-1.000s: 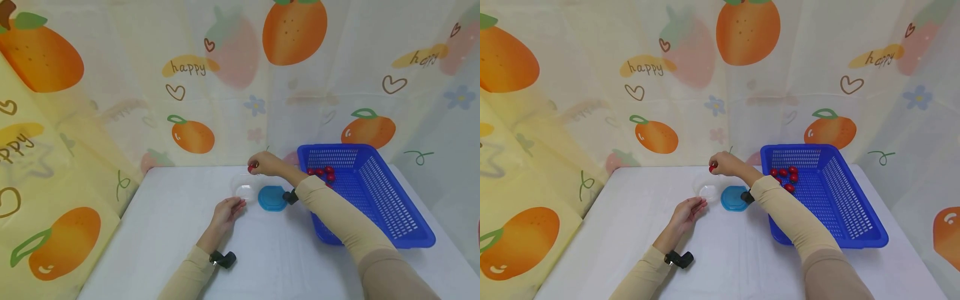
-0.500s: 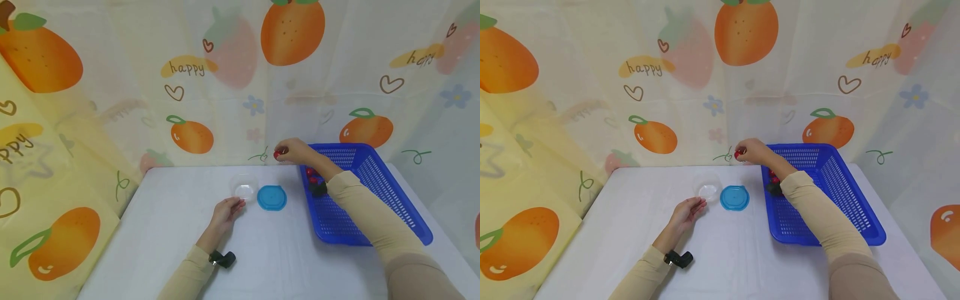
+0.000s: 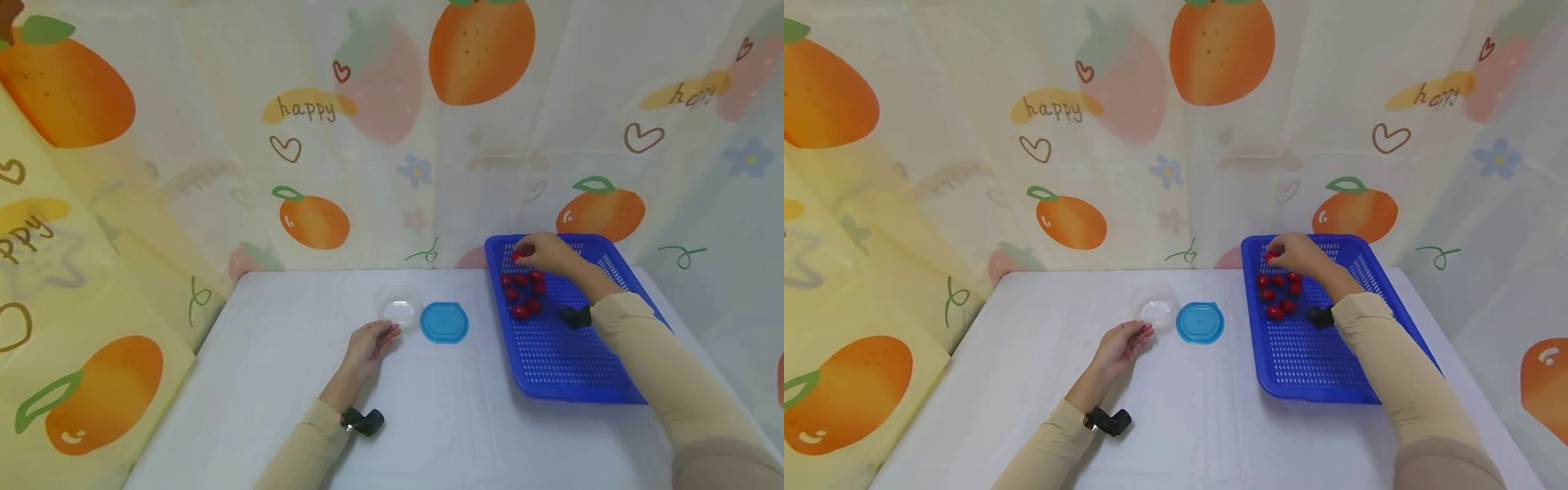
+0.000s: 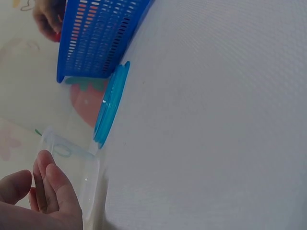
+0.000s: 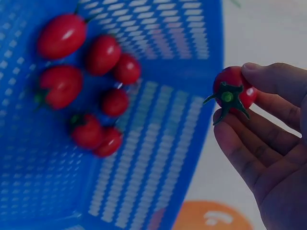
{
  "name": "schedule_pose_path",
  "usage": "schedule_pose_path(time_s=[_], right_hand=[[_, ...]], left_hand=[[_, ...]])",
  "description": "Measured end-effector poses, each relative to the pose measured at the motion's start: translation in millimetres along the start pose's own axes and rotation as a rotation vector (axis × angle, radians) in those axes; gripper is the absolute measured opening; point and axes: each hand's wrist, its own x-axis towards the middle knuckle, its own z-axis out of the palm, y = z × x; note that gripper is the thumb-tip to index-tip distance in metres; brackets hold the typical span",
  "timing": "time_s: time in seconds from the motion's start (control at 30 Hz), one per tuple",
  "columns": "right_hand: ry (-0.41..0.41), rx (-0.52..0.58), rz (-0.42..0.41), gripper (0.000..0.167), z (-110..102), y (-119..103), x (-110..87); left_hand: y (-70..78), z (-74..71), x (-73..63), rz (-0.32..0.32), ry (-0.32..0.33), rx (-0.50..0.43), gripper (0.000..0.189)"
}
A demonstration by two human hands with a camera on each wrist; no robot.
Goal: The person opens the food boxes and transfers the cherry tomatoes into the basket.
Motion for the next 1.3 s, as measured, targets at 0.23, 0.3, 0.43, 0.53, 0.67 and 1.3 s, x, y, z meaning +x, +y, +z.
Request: schedule_pose_path(time_s=[0.23,0.3,0.43,0.53,0.67,1.3], right_hand=[[0.006,-0.041,0.017,0.028,1.4,33.2,-12.6],[-0.008,-0.044,0.029,0.029,3.6,42.1,-16.1],[-0.038,-0.024,0.062,0.029,10.6,56.2,-23.2],[-0.061,-0.017,0.084,0.029,16.2,64.6,-27.2],[-0.094,0.000,0.114,0.026,22.9,72.2,-29.5],[-0.148,0.045,0.168,0.035,41.5,82.2,-31.1]], left_hand=[[0.7,1.0,0.8,0.013,-0.001,0.006,0.027],[0.8,1.1,0.6,0.010,0.003,0.003,0.027],[0.5,0.9,-0.1,0.000,0.005,0.003,0.029],[0.3,0.8,-0.5,-0.002,0.000,0.007,0.030],[0.6,0.5,-0.6,-0.004,-0.006,0.004,0.031],[0.2,2.5,-3.7,-0.017,0.014,0.001,0.030]])
